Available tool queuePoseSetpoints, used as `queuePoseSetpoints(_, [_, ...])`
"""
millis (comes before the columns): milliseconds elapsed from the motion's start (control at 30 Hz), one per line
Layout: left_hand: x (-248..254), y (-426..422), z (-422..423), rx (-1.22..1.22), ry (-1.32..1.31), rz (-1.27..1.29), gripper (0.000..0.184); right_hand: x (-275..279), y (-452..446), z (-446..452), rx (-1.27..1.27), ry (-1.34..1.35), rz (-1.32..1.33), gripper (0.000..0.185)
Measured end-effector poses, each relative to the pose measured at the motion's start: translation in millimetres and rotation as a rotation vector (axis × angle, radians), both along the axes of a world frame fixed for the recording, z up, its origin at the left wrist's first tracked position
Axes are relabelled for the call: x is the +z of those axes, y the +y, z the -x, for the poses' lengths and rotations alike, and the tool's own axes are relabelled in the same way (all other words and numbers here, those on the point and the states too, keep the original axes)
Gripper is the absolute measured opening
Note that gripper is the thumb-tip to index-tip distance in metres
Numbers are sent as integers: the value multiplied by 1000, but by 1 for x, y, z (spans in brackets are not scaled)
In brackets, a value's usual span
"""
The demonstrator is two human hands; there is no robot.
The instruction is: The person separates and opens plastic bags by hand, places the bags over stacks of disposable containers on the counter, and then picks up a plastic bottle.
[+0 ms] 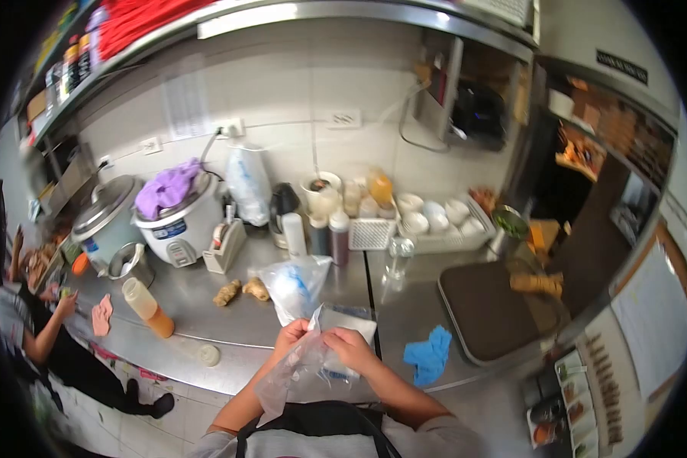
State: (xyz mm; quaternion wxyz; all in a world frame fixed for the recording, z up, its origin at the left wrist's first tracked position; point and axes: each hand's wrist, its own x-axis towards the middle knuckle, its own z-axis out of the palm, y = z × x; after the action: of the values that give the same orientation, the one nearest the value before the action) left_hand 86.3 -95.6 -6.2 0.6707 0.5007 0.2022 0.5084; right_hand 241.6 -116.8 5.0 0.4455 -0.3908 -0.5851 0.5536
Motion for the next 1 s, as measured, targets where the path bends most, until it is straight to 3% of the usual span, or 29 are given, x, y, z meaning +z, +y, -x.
queuePoseSetpoints(133, [10, 2, 0, 64, -11, 107, 4, -9, 8, -1, -51, 116, 8, 13])
queuePoseSetpoints(233, [2, 10, -1, 134, 150, -32, 7, -2, 8, 0, 53, 207, 62, 9])
queuePoseSetpoints(333, [0, 12, -5, 121, 204, -122, 10, 0, 9, 1, 105, 102, 59, 9])
queuePoseSetpoints(433, [14, 3, -1, 62, 210, -182, 9, 7, 4, 7, -38, 120, 38, 13])
queuePoseSetpoints(600, [5, 3, 1, 117, 232, -178, 6, -10, 9, 1, 2, 175, 72, 14])
queuePoseSetpoints(667, [5, 3, 3, 70, 63, -67, 7, -14, 11, -4, -22, 147, 96, 13])
queuePoseSetpoints(800, [28, -3, 12, -99, -514, 187, 15, 3, 9, 2, -32, 673, 206, 13])
queuePoseSetpoints(900, [32, 2, 19, -400, -589, 154, 23, 18, 12, -3, 30, 828, 170, 13])
queuePoseSetpoints(1000, [51, 1, 13, -493, -368, 465, 28, 22, 18, -6, 90, 858, 150, 16])
